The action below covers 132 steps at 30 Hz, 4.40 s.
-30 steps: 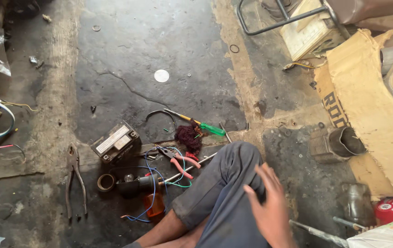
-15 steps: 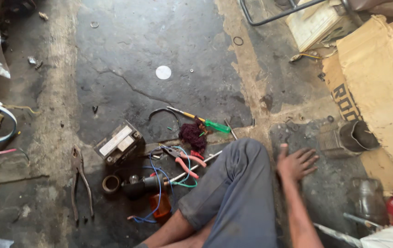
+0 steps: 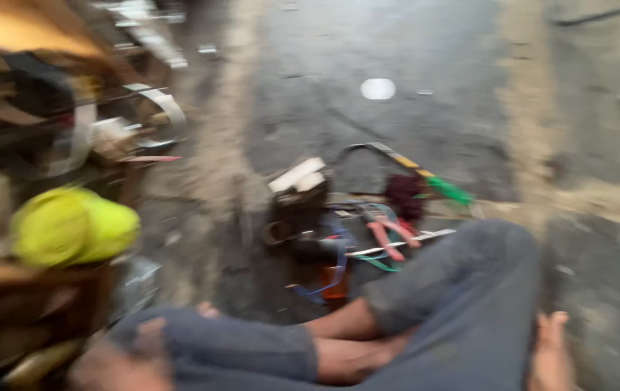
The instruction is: The person sits on the workshop floor and repairs a small electrical component with attached wires. They strip and twist wire ends with pliers, wrap connections with electrical tape, and use a screwdriver on the component while handling wires and connectors.
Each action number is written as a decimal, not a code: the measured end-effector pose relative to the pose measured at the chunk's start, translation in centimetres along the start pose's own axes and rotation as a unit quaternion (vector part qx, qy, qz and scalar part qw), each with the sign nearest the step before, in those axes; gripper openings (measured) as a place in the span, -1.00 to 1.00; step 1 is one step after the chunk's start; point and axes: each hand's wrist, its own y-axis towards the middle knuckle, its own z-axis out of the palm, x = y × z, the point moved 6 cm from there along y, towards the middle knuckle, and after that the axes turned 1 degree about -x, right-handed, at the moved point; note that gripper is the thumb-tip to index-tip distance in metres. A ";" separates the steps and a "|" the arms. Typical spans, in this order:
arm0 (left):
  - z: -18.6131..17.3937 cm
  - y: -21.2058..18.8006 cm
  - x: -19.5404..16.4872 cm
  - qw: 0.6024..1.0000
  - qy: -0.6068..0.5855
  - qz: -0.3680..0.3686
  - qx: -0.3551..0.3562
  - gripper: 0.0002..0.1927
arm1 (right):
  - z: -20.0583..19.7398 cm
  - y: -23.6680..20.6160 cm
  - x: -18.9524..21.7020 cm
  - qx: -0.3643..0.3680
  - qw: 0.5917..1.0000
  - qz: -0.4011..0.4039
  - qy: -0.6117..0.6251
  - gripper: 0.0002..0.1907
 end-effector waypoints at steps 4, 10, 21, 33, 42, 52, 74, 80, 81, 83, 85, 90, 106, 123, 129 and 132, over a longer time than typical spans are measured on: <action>-3.7 -0.5 -2.6 0.999 -0.016 0.019 0.035 -0.22 | 3.5 -3.2 7.5 -0.003 0.949 -0.230 -0.217 -0.45; -3.3 -1.8 -13.4 0.857 -0.419 0.105 0.280 -0.51 | 15.6 -13.2 18.8 0.220 0.897 -0.371 -0.093 -0.63; 5.8 1.3 -19.1 0.904 -0.387 0.118 0.134 -0.76 | 30.1 -8.1 14.3 0.358 0.899 -0.243 -0.059 -0.85; 3.1 2.9 -20.8 0.894 -0.371 0.245 0.055 -0.73 | 34.3 -12.2 16.5 0.433 0.837 -0.308 -0.128 -0.67; 1.7 -0.4 -21.8 0.737 -0.544 0.330 0.228 -0.66 | 35.8 -15.1 12.2 0.569 0.802 -0.171 -0.070 -0.55; 3.8 -0.4 -22.5 0.770 -0.502 0.367 0.147 -0.77 | 33.3 -13.8 14.3 0.463 0.830 -0.268 -0.155 -0.65; 11.3 -4.3 -26.1 0.310 -0.822 -0.080 0.471 -0.81 | 33.0 -12.9 12.4 0.500 0.848 -0.174 0.030 -0.78; 11.9 -3.7 -26.1 0.262 -0.873 -0.139 0.388 -0.88 | 34.0 -12.4 10.4 0.495 0.845 -0.193 0.058 -0.83; 12.0 -3.2 -26.0 0.264 -0.882 -0.132 0.368 -0.87 | 34.2 -12.4 10.1 0.500 0.842 -0.189 0.071 -0.83; 12.3 -2.5 -26.0 0.269 -0.886 -0.131 0.354 -0.87 | 34.1 -12.7 9.8 0.507 0.833 -0.206 0.084 -0.85; 12.5 -2.0 -25.6 0.287 -0.884 -0.141 0.341 -0.90 | 33.9 -13.0 9.6 0.510 0.828 -0.215 0.090 -0.84; 9.9 -1.1 -24.4 0.419 -0.871 -0.084 0.242 -0.88 | 32.8 -13.8 9.8 0.505 0.820 -0.254 0.092 -0.83; 1.5 0.3 -22.0 0.475 -0.850 0.080 0.216 -0.81 | 31.9 -13.8 11.0 0.538 0.810 -0.231 0.021 -0.88; -7.9 0.1 -18.6 0.470 -0.858 0.140 0.152 -0.80 | 30.3 -15.0 11.4 0.568 0.782 -0.251 0.043 -0.89; -13.1 -1.4 -17.9 0.571 -0.772 0.268 0.083 -0.79 | 28.9 -17.8 15.1 0.652 0.727 -0.158 0.144 -0.64; -14.2 -1.9 -17.7 0.594 -0.749 0.284 0.070 -0.76 | 26.8 -19.8 19.6 0.592 0.735 -0.306 0.123 -0.52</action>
